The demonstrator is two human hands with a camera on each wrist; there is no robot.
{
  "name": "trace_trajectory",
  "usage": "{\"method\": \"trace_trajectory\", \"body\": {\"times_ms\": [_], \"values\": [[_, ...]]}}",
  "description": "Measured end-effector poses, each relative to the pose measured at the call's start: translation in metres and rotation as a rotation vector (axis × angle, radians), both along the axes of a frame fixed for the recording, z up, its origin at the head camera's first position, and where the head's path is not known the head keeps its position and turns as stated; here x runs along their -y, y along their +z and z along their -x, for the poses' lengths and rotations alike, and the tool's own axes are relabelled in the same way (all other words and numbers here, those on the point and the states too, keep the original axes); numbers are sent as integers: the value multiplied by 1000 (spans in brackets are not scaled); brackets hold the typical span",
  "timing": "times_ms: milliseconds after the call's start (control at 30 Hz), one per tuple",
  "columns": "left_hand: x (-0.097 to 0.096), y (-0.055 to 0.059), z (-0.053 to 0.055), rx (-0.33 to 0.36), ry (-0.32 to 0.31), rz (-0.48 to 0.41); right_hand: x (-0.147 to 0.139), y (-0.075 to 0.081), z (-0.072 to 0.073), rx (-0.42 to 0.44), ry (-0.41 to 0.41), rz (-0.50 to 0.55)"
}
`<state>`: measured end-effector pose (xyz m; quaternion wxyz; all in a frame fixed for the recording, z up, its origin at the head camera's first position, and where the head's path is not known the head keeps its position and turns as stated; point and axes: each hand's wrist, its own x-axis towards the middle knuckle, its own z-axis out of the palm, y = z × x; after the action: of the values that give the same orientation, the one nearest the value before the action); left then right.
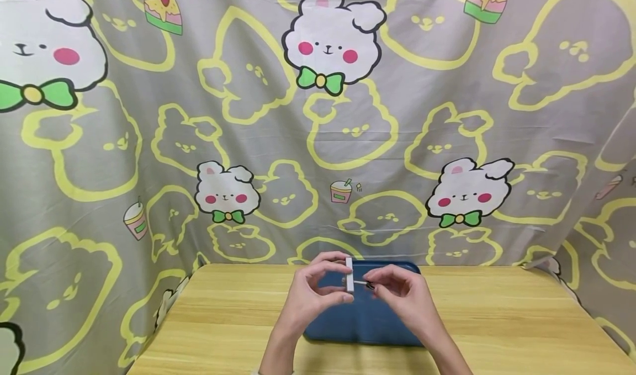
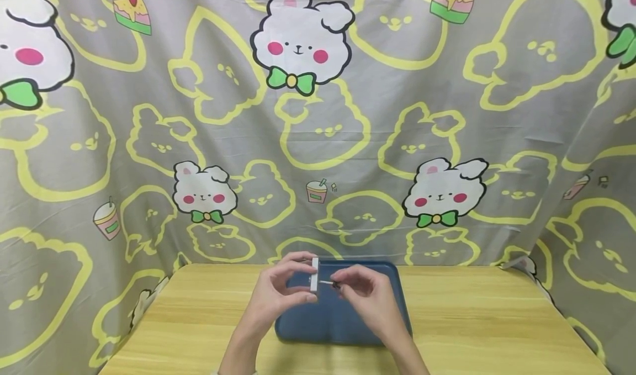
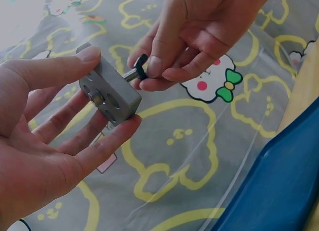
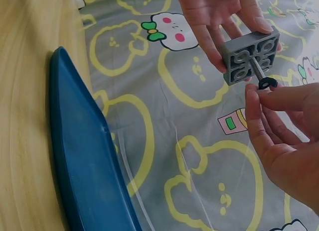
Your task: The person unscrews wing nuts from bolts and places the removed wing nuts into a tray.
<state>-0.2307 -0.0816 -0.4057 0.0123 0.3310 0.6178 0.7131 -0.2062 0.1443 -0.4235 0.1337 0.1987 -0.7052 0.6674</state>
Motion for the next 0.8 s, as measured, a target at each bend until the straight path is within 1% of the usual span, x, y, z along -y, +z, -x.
{"method": "trace_trajectory", "body": {"times_ms": [133, 367, 467, 567, 667, 800], "values": [[1, -1, 0, -5, -9, -10, 2, 0, -1, -11, -19, 15], [1, -1, 0, -3, -12, -5, 2, -1, -1, -30, -24, 16], [1, -1, 0, 2, -12, -3, 1, 0, -1, -17, -29, 14], [0, 0, 0, 7, -9, -3, 1, 2, -2, 41, -24, 25], [0, 0, 0, 7, -5, -3, 0, 3, -2, 143, -3, 53], [0, 1, 0, 8, 1, 4, -3, 4, -3, 257, 43, 86]]}}
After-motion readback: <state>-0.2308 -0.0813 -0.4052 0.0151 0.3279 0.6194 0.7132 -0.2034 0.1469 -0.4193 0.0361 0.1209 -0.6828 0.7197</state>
